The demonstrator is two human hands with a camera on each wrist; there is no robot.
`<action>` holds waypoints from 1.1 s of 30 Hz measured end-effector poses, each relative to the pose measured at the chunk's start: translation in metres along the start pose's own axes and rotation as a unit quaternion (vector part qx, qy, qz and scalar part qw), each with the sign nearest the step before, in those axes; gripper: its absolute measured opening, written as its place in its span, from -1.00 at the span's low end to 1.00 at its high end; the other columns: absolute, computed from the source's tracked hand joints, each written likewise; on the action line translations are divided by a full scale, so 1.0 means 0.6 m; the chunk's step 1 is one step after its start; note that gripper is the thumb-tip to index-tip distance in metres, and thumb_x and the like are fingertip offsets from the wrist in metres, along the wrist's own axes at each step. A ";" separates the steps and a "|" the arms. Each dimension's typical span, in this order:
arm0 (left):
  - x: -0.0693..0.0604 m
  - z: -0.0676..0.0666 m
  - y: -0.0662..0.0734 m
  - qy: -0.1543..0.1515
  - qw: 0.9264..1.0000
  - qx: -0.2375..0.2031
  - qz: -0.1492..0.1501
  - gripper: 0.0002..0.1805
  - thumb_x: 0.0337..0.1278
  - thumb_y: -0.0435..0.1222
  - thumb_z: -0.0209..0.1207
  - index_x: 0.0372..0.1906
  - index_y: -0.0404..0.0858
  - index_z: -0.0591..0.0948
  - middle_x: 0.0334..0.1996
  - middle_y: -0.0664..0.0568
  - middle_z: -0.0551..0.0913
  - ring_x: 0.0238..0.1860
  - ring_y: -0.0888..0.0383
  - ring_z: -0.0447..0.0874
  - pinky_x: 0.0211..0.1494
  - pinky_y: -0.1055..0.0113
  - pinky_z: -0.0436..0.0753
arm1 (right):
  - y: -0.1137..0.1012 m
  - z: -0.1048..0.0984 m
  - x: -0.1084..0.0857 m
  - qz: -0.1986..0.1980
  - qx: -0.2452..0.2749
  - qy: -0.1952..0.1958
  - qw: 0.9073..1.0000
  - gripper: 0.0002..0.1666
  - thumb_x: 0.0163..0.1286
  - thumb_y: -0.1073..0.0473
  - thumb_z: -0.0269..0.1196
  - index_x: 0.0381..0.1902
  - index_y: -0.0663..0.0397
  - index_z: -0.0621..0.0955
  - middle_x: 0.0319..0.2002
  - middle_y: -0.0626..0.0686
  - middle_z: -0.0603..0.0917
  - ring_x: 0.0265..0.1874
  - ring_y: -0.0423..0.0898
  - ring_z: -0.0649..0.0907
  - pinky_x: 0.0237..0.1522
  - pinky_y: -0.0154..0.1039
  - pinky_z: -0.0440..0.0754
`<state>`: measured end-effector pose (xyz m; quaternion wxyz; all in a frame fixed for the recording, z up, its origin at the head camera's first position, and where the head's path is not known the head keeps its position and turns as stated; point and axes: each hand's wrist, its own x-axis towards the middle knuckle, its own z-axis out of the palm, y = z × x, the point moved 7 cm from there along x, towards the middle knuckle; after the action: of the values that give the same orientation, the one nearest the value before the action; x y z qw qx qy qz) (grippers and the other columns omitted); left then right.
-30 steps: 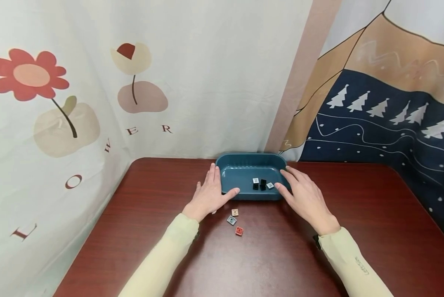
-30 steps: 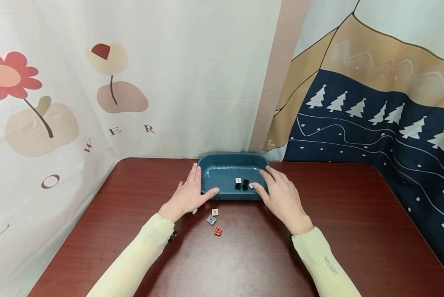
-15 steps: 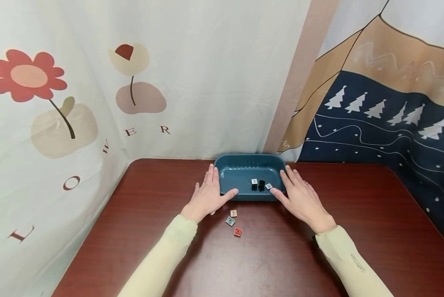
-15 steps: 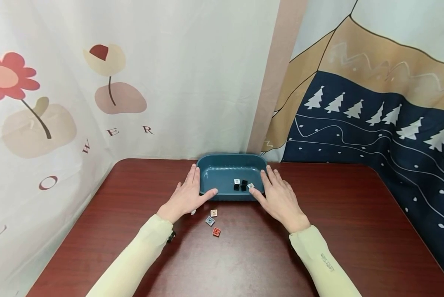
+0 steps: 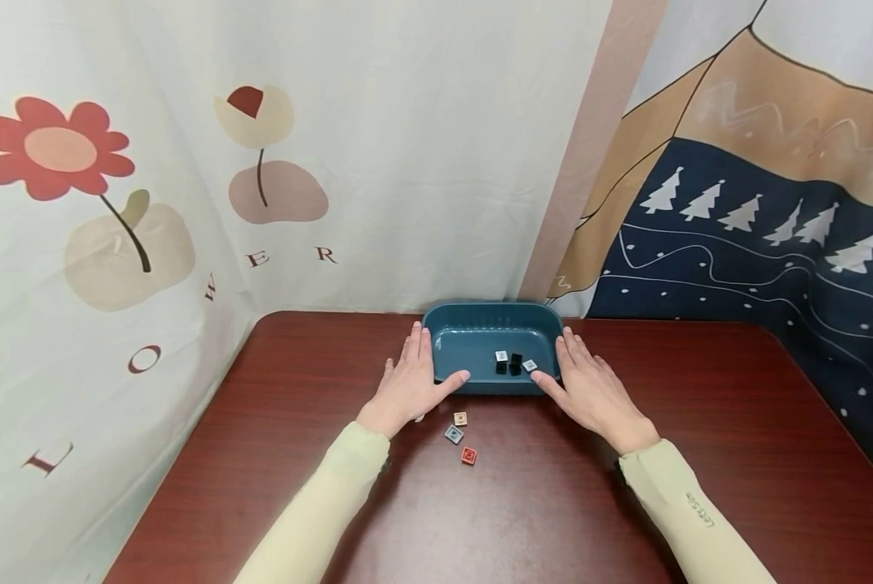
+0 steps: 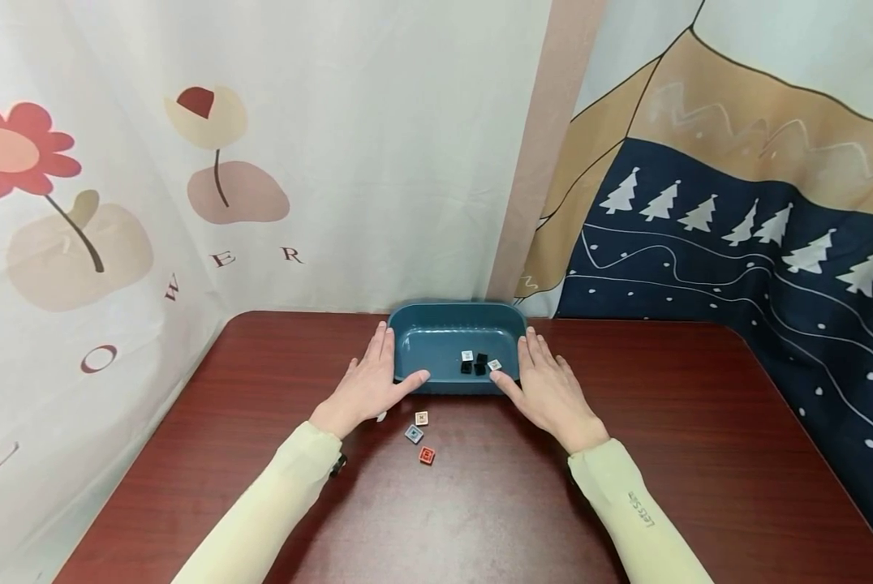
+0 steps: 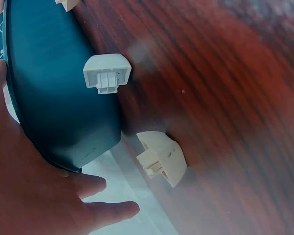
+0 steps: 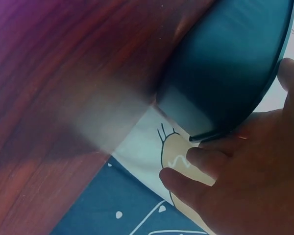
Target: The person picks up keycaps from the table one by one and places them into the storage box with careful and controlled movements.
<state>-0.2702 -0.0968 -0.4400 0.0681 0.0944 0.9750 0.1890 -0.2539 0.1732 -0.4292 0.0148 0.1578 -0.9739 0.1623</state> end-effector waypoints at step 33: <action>-0.041 -0.072 -0.055 0.088 0.994 -0.035 0.055 -0.02 0.38 0.36 0.00 0.62 -0.21 0.24 0.65 -0.10 0.07 0.65 -0.14 -0.09 0.57 -0.32 -0.09 | -0.002 0.001 -0.002 0.006 -0.014 -0.033 0.999 0.21 0.54 -0.55 -0.21 0.58 0.48 0.09 0.62 0.39 -0.03 0.59 0.34 0.05 0.47 0.36 0.13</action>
<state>-0.2590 -0.1474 -0.4105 -0.0253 0.1283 0.9634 0.2339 -0.2523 0.1722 -0.4296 -0.0161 0.1574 -0.9770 0.1431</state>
